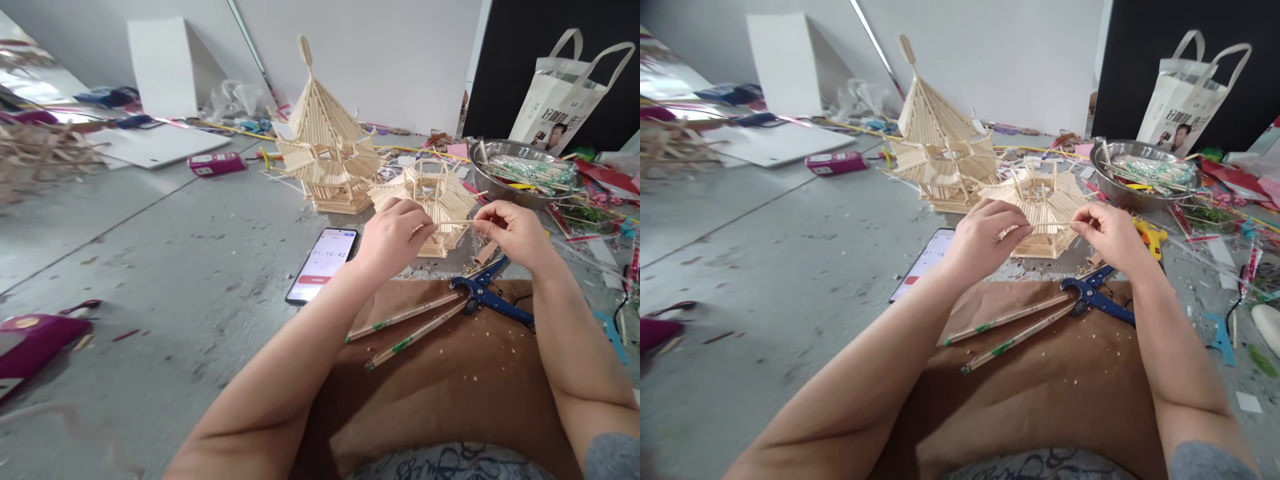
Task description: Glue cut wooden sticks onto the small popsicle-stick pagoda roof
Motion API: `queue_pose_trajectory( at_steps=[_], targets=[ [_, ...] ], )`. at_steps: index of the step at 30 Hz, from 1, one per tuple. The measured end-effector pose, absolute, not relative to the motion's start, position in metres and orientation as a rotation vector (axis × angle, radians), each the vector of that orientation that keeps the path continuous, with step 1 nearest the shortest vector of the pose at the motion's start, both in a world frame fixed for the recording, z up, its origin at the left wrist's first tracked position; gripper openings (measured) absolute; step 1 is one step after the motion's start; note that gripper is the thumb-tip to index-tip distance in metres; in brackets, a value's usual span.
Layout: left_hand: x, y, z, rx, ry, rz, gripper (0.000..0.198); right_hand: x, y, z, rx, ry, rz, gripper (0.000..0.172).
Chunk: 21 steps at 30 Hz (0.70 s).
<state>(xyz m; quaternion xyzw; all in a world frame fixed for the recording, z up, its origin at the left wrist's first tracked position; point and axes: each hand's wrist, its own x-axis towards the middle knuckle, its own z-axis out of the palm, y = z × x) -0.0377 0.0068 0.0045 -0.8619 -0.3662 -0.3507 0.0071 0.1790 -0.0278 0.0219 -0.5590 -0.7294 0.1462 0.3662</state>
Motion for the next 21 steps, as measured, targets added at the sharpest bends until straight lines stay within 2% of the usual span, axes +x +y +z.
queue_pose_trajectory(
  at_steps=[5, 9, 21],
  targets=[
    [-0.050, 0.015, 0.017, -2.642, -1.325, -1.082, 0.014, 0.182, -0.009, 0.031, -1.452, -1.786, 0.299, 0.016],
    [-0.056, 0.032, 0.025, -2.611, -1.442, -1.048, 0.019, 0.175, 0.020, 0.035, -1.430, -1.824, 0.221, 0.013],
    [-0.047, 0.072, 0.021, -2.635, -1.289, -0.932, 0.027, 0.160, 0.053, 0.017, -1.370, -1.857, 0.277, 0.013]
  ],
)
